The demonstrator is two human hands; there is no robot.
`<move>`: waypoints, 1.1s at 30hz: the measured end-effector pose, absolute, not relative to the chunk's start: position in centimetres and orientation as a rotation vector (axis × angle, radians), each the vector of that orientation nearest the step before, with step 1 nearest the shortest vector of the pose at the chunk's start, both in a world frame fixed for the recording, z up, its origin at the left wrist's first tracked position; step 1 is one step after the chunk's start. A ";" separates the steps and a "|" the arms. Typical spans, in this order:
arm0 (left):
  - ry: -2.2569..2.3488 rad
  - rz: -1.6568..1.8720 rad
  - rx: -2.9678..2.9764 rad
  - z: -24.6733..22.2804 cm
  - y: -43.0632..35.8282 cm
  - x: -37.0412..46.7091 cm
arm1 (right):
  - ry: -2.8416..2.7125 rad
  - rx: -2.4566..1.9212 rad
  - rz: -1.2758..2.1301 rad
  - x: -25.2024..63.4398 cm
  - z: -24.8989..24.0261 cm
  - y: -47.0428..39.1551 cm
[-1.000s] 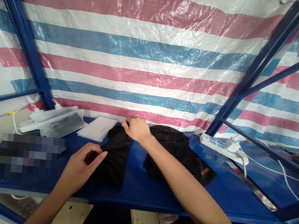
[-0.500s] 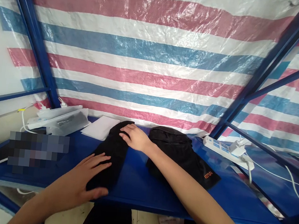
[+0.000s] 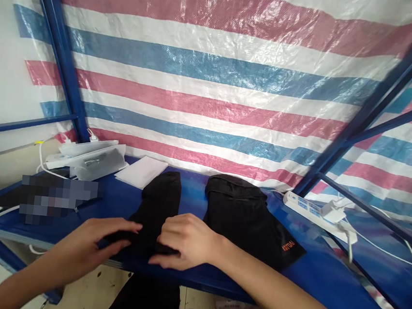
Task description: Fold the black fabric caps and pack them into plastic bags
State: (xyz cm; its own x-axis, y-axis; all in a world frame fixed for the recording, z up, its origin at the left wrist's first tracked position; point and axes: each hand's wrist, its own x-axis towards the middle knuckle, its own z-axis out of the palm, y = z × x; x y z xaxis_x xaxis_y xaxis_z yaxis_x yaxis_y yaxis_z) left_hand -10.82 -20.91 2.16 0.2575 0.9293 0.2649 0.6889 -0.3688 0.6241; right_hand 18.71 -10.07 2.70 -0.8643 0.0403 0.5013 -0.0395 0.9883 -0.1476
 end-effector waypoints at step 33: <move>1.614 0.481 2.617 1.4 0.4 -2.5 | -2.434 -0.756 0.453 21.2 1.5 3.9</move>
